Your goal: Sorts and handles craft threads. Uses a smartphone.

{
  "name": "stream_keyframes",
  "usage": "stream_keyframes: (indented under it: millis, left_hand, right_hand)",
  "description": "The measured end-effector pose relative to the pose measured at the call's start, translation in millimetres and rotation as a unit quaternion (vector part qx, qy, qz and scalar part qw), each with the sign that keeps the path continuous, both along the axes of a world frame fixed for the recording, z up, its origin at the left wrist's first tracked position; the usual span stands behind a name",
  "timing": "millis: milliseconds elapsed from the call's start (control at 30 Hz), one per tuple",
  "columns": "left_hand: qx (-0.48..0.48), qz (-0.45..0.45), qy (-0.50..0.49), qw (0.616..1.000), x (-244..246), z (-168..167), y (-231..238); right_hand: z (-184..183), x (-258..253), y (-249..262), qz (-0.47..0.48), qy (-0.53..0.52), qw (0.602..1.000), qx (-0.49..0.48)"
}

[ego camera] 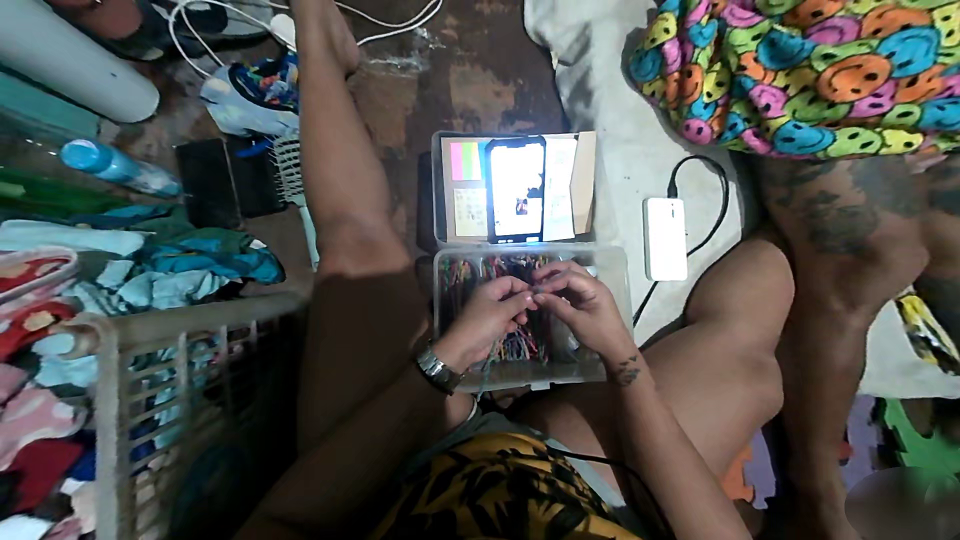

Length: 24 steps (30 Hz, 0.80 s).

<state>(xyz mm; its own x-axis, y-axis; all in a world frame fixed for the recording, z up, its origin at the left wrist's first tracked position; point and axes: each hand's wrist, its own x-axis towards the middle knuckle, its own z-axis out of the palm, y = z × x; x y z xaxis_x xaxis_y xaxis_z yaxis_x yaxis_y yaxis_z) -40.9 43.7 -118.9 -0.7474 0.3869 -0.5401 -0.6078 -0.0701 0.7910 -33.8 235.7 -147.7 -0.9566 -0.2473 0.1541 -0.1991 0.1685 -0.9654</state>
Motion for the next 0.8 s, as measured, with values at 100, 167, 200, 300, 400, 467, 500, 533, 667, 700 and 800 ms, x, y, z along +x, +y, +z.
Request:
stream_keyframes:
  millis: [100,167,200,300,400,467,500,533,667,700,800]
  left_hand:
    - [-0.037,-0.027,0.051,0.998,1.7,1.9,0.8]
    - [-0.078,-0.041,0.112,0.99,3.6,0.8,1.9]
    - [-0.109,-0.052,0.157,0.98,4.8,0.0,2.4]
    - [-0.238,-0.06,0.345,0.906,11.4,-7.5,5.9]
    - [-0.262,-0.058,0.362,0.893,12.1,-9.5,8.3]
    - [-0.186,-0.065,0.237,0.951,6.5,-2.2,7.5]
    - [-0.138,-0.058,0.164,0.975,3.5,2.2,7.3]
    - [-0.092,-0.047,0.105,0.989,1.8,5.7,7.5]
    - [0.007,-0.032,0.028,0.999,0.1,8.5,10.4]
    - [0.01,-0.039,0.042,0.998,0.3,7.9,10.2]
    - [-0.041,-0.072,0.137,0.987,1.2,4.1,8.9]
  right_hand:
    - [6.0,-0.4,3.1,0.009,-0.014,1.0,-0.02]
    - [10.6,0.7,0.3,0.0,-0.048,0.998,-0.036]
    - [12.8,1.4,-2.5,-0.014,-0.076,0.996,-0.041]
    - [18.3,5.0,-18.7,-0.108,-0.173,0.978,-0.046]
    - [18.8,8.6,-30.8,-0.169,-0.22,0.959,-0.063]
    - [20.8,8.3,-22.4,-0.117,-0.25,0.957,-0.088]
    - [21.8,7.5,-15.9,-0.081,-0.264,0.956,-0.099]
    - [22.0,6.9,-10.5,-0.058,-0.268,0.955,-0.109]
    - [15.9,7.2,-2.4,-0.056,-0.219,0.957,-0.181]
    - [15.4,7.3,-3.6,-0.071,-0.223,0.95,-0.205]
    - [16.4,6.9,-8.7,-0.1,-0.246,0.929,-0.258]
